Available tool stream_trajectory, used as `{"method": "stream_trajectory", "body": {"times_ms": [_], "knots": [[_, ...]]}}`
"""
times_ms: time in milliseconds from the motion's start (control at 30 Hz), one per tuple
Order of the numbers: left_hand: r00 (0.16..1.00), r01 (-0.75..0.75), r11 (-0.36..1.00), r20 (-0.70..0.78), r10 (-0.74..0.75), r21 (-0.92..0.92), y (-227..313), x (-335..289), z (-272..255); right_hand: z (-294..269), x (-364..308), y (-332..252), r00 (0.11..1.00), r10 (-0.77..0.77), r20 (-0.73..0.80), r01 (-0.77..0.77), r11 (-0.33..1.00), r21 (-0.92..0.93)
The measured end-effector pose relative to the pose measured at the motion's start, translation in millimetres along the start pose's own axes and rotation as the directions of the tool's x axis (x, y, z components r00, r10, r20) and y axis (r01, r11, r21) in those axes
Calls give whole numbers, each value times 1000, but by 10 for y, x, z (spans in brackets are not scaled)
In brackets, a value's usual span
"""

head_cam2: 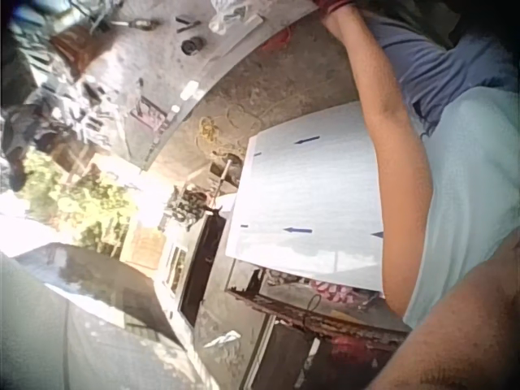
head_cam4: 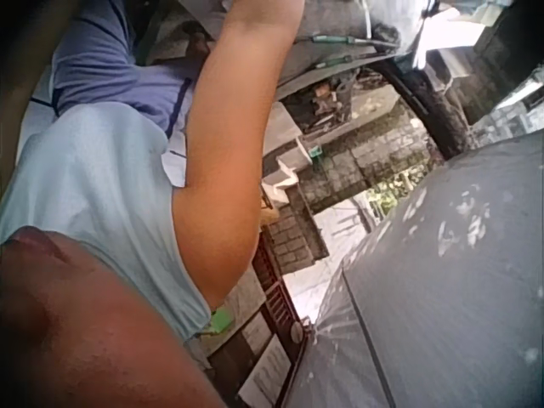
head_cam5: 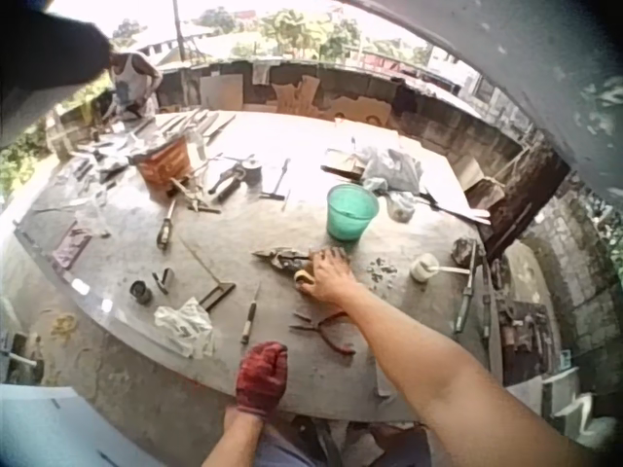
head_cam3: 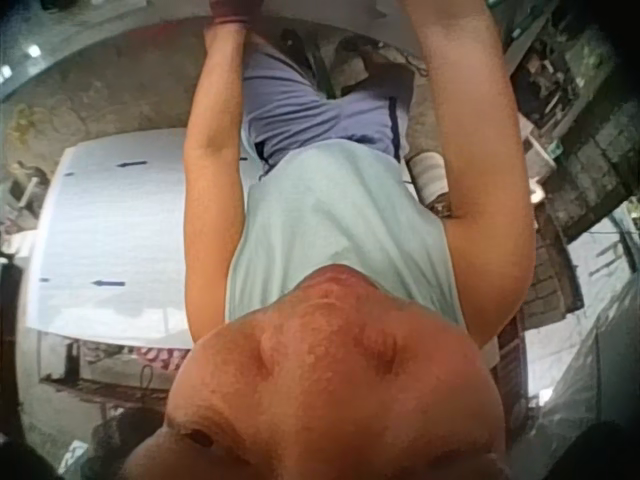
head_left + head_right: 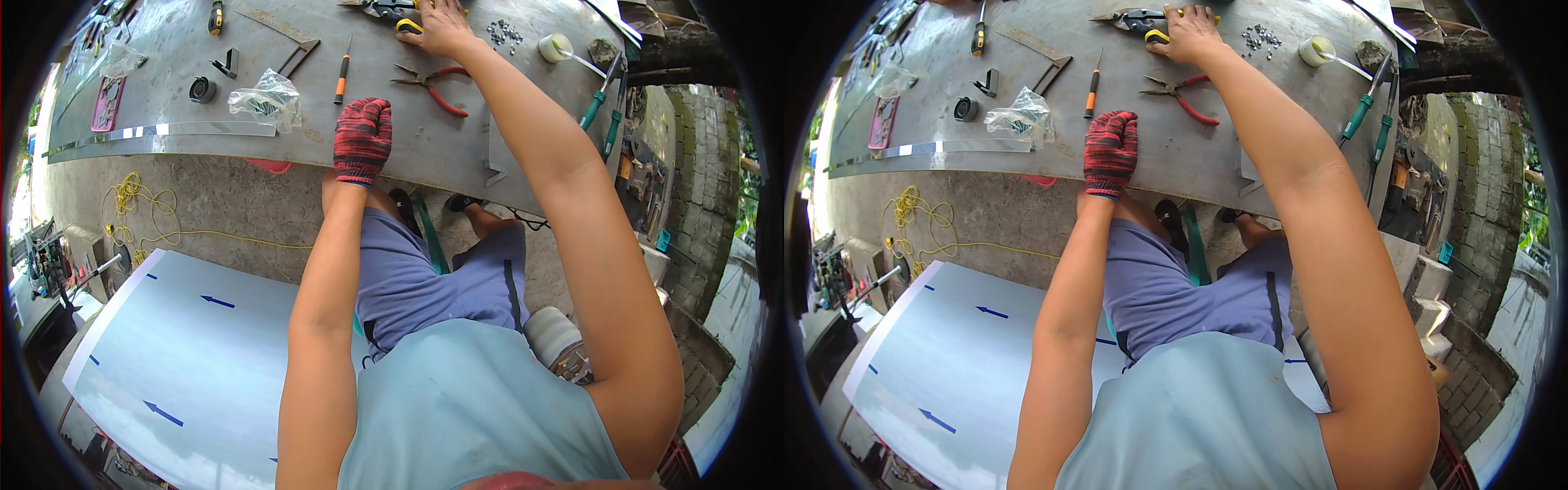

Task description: Soldering electronic components and wires on a metal workbench using a soldering iron.

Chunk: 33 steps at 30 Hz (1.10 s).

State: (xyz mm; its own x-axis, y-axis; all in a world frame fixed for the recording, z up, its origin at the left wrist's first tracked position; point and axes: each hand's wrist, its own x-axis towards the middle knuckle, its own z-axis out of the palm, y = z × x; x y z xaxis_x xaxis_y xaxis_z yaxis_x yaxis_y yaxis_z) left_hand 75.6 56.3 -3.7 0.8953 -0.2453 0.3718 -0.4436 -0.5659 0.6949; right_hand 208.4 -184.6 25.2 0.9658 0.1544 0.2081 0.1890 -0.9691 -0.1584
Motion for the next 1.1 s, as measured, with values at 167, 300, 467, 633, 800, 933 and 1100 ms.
{"method": "stream_trajectory", "body": {"times_ms": [167,300,467,633,800,933,1100], "knots": [[1000,-5,998,-5,6,59,-28,-32,-29,-266,-91,-131,996,-66,-53,69,997,45],[1000,-13,996,-1,13,85,-38,-26,-20,-481,-490,-247,971,-172,165,152,980,130],[999,-33,994,3,32,107,-22,4,30,-596,-1164,-392,858,-365,362,250,912,326],[998,-59,990,18,58,125,-34,28,40,-434,-1229,-485,834,-370,408,243,912,331],[997,-76,988,28,73,132,-15,77,89,-406,-1256,-467,850,-339,403,226,926,302],[998,-47,989,42,41,144,-107,-5,63,-822,-1481,-338,938,-256,235,140,898,418],[996,-51,986,75,39,160,-13,6,43,-1368,-2134,395,966,34,257,-180,803,568]]}}
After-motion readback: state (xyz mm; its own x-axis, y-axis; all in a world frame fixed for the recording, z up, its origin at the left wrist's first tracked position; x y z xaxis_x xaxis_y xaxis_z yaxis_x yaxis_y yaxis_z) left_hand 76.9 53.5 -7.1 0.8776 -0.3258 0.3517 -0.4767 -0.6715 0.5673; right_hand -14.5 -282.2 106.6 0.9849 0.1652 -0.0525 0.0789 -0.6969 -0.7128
